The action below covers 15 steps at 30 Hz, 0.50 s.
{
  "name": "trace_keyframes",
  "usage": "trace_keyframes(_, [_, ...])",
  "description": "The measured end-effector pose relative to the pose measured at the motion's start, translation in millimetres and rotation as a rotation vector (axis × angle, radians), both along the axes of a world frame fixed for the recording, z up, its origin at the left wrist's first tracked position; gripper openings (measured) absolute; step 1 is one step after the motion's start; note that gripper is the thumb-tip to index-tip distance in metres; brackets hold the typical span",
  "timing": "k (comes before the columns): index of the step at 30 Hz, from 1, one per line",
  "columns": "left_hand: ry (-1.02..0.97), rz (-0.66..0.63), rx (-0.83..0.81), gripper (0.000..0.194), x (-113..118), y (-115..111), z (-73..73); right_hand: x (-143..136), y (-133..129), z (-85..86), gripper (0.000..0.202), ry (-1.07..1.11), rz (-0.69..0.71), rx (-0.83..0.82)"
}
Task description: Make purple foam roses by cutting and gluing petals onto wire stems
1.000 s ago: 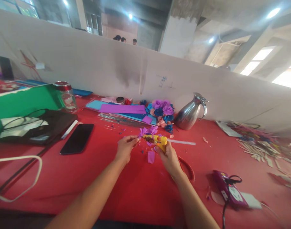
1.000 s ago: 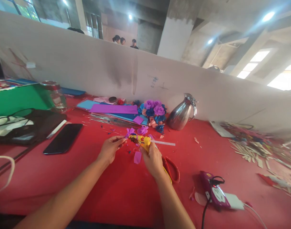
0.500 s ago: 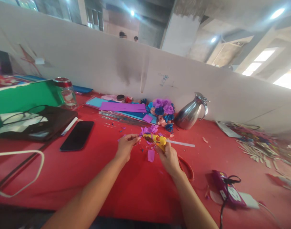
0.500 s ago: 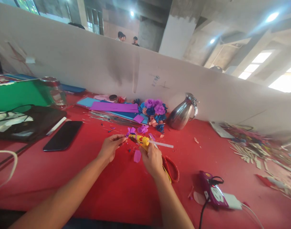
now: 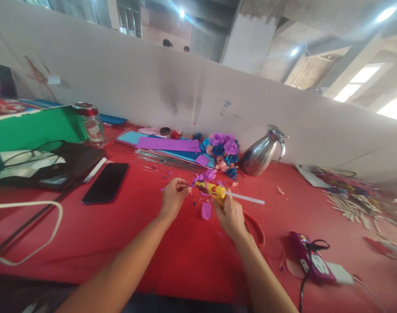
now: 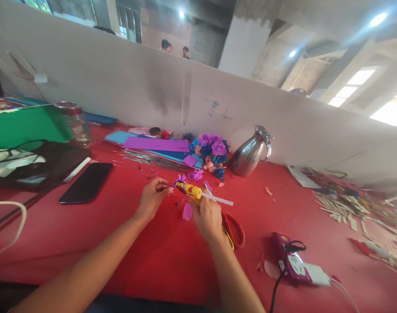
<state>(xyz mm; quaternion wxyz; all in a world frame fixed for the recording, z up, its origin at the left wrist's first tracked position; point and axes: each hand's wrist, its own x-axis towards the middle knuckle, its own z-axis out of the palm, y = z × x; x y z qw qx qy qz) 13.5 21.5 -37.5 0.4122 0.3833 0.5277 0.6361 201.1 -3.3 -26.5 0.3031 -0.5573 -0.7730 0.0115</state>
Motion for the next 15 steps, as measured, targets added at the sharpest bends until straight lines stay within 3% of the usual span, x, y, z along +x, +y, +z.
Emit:
trace_keyframes(8, [0.057, -0.011, -0.002, 0.018, -1.2, 1.5, -5.7, -0.3, -1.4, 0.7, 0.038, -0.018, 0.003, 0.000])
trace_keyframes(15, [0.041, -0.004, -0.025, 0.017, 0.7, -0.8, 2.0, 0.7, -0.8, 4.5, 0.036, 0.040, -0.005, -0.047])
